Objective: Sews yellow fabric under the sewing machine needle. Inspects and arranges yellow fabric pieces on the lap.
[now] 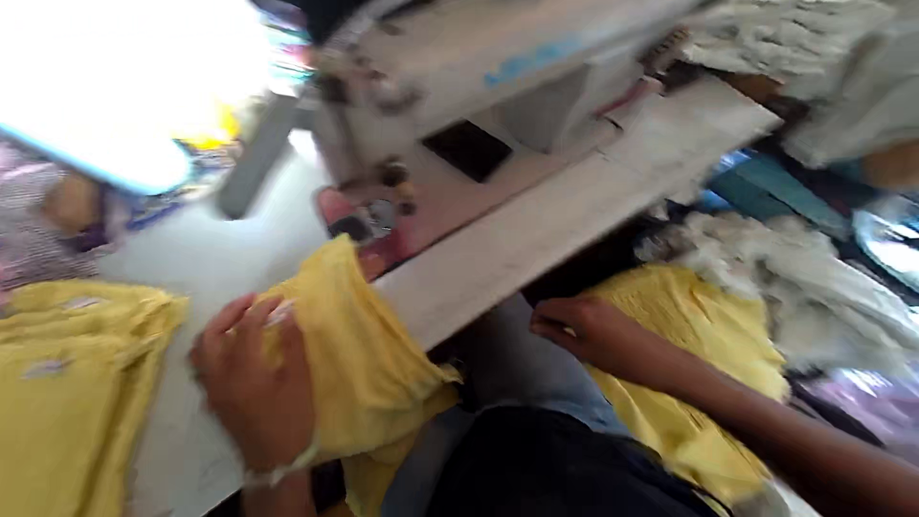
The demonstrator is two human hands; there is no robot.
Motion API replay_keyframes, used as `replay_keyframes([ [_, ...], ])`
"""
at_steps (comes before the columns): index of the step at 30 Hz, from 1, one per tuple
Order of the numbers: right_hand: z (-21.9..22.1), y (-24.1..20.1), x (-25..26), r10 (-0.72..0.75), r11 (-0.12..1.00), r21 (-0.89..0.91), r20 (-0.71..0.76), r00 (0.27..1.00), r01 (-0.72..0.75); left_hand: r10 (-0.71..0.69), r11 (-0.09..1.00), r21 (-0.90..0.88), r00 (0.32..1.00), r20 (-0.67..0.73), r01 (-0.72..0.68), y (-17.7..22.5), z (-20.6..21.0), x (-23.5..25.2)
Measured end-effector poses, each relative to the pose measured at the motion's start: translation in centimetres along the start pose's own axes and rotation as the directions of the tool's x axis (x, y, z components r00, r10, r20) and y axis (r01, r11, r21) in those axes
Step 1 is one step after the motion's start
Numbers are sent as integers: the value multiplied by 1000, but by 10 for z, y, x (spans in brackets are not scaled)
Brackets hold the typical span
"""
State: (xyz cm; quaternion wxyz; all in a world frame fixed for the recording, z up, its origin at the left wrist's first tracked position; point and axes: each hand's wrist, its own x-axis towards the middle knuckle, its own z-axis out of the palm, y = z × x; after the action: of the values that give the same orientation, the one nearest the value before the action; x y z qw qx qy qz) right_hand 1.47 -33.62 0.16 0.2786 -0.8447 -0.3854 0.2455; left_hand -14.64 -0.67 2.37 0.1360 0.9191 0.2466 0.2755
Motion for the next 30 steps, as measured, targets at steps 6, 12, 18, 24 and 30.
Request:
replay_keyframes([
  [6,12,64,-142,548,790,61,376,747,-610,564,724,-642,753,339,-253,109,51,-69],
  [12,47,74,-185,610,382,436,543,577,-814,565,820,-570,81,821,53,147,121,-128],
  [18,62,86,-182,515,-43,586,707,484,-809,450,877,-440,-9,893,191,145,134,-133],
  [24,46,83,-202,480,-54,620,704,524,-783,404,882,-406,62,913,240,143,131,-148],
  [30,49,68,-211,558,-95,696,629,541,-711,655,699,-711,329,680,77,140,130,-164],
])
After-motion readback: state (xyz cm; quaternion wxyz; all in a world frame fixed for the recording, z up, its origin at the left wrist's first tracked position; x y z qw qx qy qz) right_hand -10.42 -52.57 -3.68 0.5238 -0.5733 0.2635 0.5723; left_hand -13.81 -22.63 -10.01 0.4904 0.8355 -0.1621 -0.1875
